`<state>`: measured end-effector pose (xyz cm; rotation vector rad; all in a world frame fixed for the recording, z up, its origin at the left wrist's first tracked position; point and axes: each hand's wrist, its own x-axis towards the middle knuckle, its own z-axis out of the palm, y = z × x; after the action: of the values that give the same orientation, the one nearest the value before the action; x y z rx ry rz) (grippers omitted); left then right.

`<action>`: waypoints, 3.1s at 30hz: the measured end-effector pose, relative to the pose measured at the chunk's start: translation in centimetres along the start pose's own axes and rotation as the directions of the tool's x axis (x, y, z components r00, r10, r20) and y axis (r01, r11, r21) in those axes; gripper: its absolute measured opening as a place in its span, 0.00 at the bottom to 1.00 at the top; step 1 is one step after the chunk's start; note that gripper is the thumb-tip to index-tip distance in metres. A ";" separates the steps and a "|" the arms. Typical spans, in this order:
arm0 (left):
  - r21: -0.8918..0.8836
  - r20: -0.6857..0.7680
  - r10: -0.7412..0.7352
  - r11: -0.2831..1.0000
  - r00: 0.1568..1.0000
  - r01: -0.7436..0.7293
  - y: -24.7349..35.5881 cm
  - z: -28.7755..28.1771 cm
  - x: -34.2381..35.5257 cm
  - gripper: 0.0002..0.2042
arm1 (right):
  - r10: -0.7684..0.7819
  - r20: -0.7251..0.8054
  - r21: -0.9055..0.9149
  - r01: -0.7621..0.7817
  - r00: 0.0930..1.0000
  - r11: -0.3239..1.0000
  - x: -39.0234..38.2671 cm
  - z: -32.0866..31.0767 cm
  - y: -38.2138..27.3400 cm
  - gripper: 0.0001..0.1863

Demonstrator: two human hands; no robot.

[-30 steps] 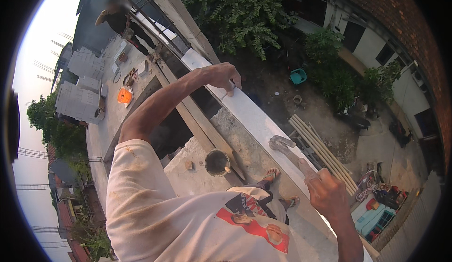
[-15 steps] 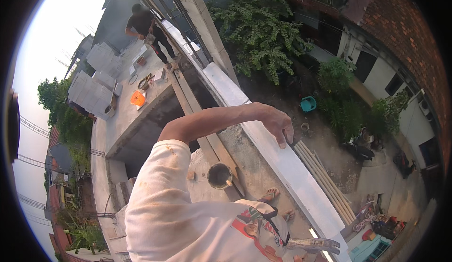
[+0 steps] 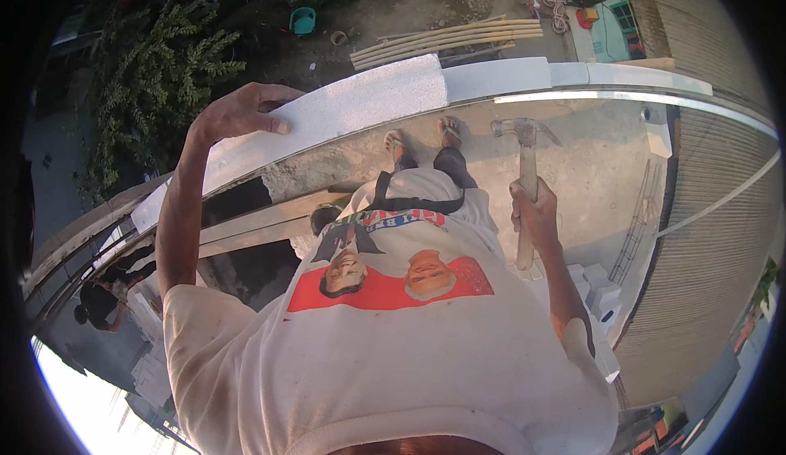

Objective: The person scoops mortar from a bucket using a trowel and applies it to a concrete ledge. They then pick up white rectangular tiles, place them onto the mortar, and use a hammer to tap them into position. The process is repeated for multiple tiles along the ledge.

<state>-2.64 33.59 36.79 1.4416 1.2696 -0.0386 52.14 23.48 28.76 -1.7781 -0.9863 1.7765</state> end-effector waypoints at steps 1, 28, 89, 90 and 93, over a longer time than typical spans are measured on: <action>-0.003 0.012 -0.013 1.000 1.000 0.013 0.3 -0.1 0.3 0.39 | -0.023 -0.039 0.038 0.025 0.999 0.999 0.2 0.5 -0.3 0.11; -0.085 -0.018 -0.090 0.992 0.996 0.088 0.5 0.3 -0.3 0.43 | 0.014 0.155 0.022 -0.018 0.988 1.000 7.4 5.6 -4.7 0.13; 0.036 -0.371 -0.227 0.966 0.901 0.257 -8.7 -1.2 -11.3 0.18 | -0.528 0.835 -0.282 0.944 0.155 -0.170 1.7 15.9 -21.9 0.30; 0.047 -0.368 -0.210 0.969 0.906 0.244 -8.9 -0.6 -11.2 0.18 | -0.470 0.863 -0.312 0.928 0.187 -0.204 1.6 15.9 -21.6 0.29; 0.030 -0.353 -0.224 0.968 0.908 0.250 -9.8 -0.1 -12.0 0.18 | -0.381 0.893 -0.353 0.898 0.239 -0.262 1.7 15.6 -21.2 0.27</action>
<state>-14.38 23.53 37.78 1.3881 1.7488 0.0066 32.97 35.77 42.03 -0.3887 -2.9604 0.5733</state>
